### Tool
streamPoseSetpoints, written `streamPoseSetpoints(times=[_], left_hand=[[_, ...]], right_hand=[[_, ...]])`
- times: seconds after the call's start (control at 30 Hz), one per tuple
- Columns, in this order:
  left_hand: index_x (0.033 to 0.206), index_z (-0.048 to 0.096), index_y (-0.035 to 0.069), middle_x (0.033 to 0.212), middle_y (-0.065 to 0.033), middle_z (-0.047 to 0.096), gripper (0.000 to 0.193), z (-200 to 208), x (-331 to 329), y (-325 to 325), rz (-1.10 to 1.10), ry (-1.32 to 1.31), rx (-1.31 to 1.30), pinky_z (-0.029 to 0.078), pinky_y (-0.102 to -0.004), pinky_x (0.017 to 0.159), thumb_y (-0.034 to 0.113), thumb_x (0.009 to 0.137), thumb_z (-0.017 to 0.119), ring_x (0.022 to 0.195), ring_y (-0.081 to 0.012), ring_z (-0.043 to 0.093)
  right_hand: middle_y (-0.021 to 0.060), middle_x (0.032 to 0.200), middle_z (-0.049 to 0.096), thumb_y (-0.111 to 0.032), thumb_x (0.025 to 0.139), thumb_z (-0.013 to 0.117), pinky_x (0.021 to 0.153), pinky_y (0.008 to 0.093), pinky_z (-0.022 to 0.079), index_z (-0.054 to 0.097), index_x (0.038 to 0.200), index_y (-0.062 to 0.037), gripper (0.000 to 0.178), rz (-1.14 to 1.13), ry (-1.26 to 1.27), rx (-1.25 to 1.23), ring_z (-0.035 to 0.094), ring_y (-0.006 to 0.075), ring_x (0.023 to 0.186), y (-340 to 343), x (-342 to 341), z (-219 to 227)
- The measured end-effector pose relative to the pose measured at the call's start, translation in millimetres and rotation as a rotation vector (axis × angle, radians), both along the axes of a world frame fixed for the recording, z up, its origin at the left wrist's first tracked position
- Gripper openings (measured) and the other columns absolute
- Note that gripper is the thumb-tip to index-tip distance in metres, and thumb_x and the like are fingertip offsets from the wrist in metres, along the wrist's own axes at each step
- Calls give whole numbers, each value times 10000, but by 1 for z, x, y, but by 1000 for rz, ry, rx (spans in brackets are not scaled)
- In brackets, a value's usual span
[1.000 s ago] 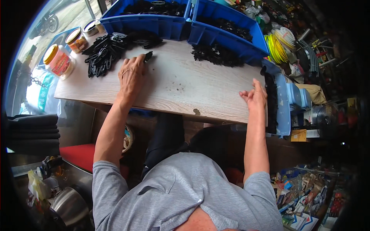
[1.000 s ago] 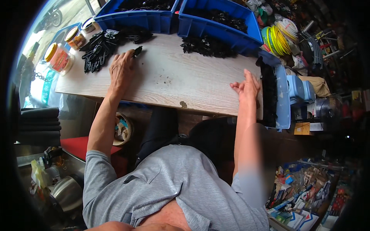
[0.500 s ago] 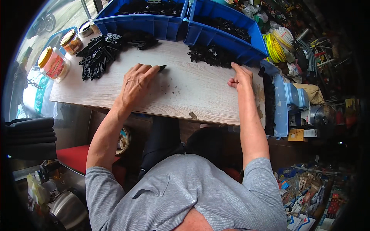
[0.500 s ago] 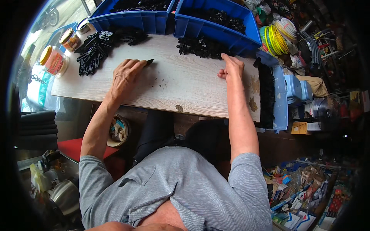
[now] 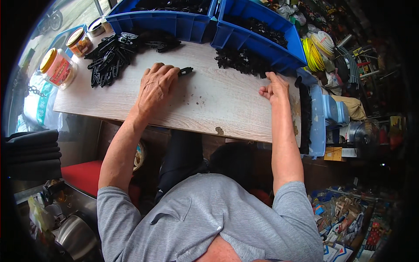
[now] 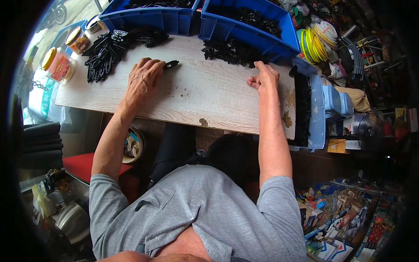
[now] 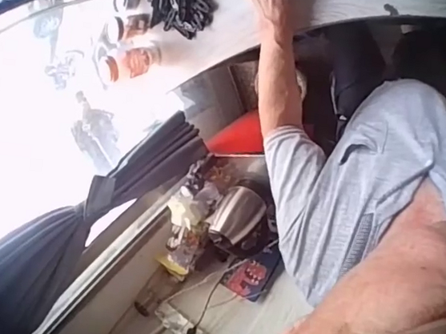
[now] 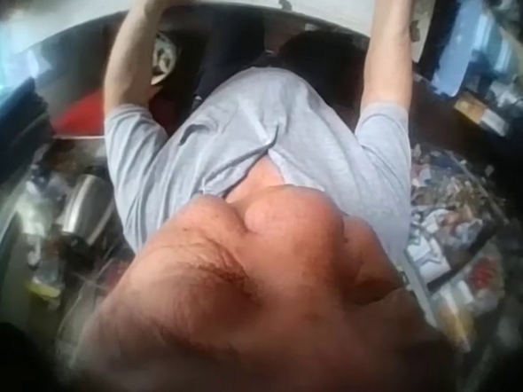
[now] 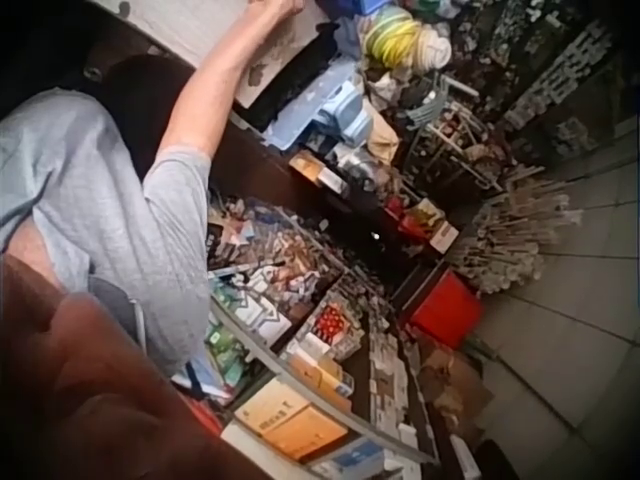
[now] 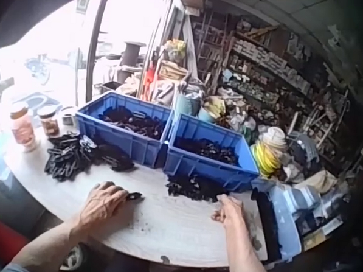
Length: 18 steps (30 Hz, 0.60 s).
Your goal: Assembling small black plastic components by hand at a workbench.
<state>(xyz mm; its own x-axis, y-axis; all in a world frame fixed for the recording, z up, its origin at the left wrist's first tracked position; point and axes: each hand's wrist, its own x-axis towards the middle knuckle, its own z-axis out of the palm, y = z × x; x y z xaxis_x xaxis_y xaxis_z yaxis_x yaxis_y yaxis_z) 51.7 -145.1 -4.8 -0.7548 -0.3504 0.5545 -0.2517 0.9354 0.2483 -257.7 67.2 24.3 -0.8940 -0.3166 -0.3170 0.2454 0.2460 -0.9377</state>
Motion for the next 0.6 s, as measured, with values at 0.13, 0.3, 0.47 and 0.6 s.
streamPoseSetpoints(times=[0.13,0.3,0.47,0.6], left_hand=[[1088,653,42,1028,-118,673,217,2,-3,0,78,109,-56,470,-420,882,125,888,657,1010,-332,600],[1072,689,39,977,-58,698,222,-21,-20,47,-59,621,515,510,-254,625,56,861,755,806,-110,632],[1220,628,-4,1007,-135,714,352,-7,-70,138,-207,440,1185,569,-302,753,150,913,705,936,-162,671],[1127,633,-28,953,-112,715,252,-11,-88,141,-142,372,1013,573,-296,718,104,915,664,828,-147,681]], right_hand=[[36,446,403,-247,819,731,498,404,577,602,962,-34,288,8,-63,-69,561,213,451,15,13,-1],[39,445,405,-244,846,692,516,429,582,593,968,-38,259,64,-116,-102,571,226,456,21,59,4],[2,476,434,-206,836,711,459,333,503,620,846,-73,161,156,-117,-222,468,145,407,20,106,-2],[-26,495,450,-204,829,731,413,263,349,632,763,-81,170,231,-19,-274,326,91,374,16,122,-12]])
